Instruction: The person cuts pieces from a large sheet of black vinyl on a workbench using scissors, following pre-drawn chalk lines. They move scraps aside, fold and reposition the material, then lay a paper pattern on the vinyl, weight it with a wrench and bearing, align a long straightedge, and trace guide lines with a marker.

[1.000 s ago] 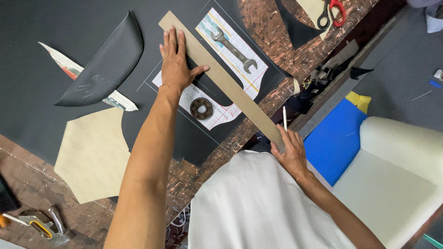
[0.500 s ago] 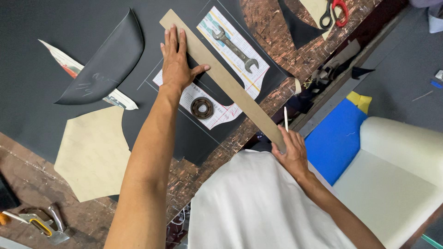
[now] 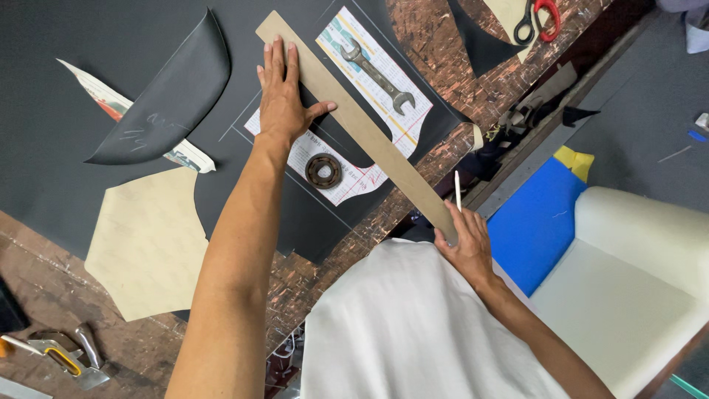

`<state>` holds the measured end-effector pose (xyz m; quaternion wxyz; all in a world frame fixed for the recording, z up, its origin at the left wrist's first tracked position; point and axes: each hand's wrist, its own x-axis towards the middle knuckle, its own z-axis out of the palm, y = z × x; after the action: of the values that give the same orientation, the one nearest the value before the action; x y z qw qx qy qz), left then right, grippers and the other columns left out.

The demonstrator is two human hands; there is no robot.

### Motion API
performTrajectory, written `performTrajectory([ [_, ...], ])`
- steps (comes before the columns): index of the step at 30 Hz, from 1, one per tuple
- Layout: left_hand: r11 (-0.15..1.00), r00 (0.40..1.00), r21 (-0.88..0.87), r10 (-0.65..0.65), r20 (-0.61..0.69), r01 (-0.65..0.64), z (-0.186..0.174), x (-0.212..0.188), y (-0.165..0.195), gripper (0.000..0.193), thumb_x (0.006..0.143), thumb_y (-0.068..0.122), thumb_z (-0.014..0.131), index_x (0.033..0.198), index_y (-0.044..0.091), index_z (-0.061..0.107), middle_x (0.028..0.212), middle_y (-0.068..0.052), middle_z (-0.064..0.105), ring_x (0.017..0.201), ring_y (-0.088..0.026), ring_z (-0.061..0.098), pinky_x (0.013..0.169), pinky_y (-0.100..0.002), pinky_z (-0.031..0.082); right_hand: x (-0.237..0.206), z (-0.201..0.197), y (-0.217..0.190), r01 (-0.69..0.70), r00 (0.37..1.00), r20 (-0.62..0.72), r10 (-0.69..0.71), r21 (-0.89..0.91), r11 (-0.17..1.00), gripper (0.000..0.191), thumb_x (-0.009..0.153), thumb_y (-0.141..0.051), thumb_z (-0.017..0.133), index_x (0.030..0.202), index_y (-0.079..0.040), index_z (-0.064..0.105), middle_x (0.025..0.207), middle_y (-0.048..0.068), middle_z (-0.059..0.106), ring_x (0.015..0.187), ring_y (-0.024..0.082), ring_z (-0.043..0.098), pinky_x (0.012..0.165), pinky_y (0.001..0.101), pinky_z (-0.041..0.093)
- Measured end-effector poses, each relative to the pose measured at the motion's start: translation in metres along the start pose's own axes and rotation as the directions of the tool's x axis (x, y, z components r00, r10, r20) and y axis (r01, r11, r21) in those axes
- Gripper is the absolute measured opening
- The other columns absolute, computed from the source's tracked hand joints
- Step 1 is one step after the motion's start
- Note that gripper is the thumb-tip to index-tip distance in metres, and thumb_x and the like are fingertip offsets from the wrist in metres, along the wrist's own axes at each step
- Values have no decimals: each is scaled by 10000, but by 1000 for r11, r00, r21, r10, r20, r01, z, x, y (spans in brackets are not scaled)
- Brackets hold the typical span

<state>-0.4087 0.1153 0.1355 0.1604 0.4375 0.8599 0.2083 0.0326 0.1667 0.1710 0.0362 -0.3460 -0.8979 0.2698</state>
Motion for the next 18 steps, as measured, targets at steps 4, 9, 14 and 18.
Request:
performTrajectory([
  [4,1000,1000,-5,-5,3,5,1,1,0,1334,632,541,963,1609,-29,255,1699,-209,105,1570,-412,92,1268,-600,147,1,1,1,-7,1000,7,8,-9,1000,693,816,-189,780,1453,-67,535,1186,141,623,1097,315,576,981,439,457],
  [9,1000,1000,6,-1,-1,1,2,2,1,1341,625,549,961,1611,-24,254,1696,-206,105,1568,-407,91,1267,-595,142,0,3,2,-6,1000,1,6,-21,1000,702,810,-184,787,1456,-72,535,1189,138,625,1105,314,578,979,443,460],
  [14,1000,1000,14,-12,13,12,1,1,0,1336,634,546,957,1609,-34,250,1700,-206,99,1571,-406,88,1270,-591,142,-1,7,5,-11,1000,3,11,-3,1000,700,822,-181,783,1463,-68,527,1180,135,623,1105,310,576,995,439,463],
  [18,1000,999,13,-24,23,23,0,1,1,1342,633,550,957,1609,-29,241,1700,-207,94,1571,-405,85,1272,-587,136,0,9,6,-26,999,25,26,-7,1000,701,818,-185,784,1460,-68,526,1172,140,620,1103,315,572,993,444,460],
])
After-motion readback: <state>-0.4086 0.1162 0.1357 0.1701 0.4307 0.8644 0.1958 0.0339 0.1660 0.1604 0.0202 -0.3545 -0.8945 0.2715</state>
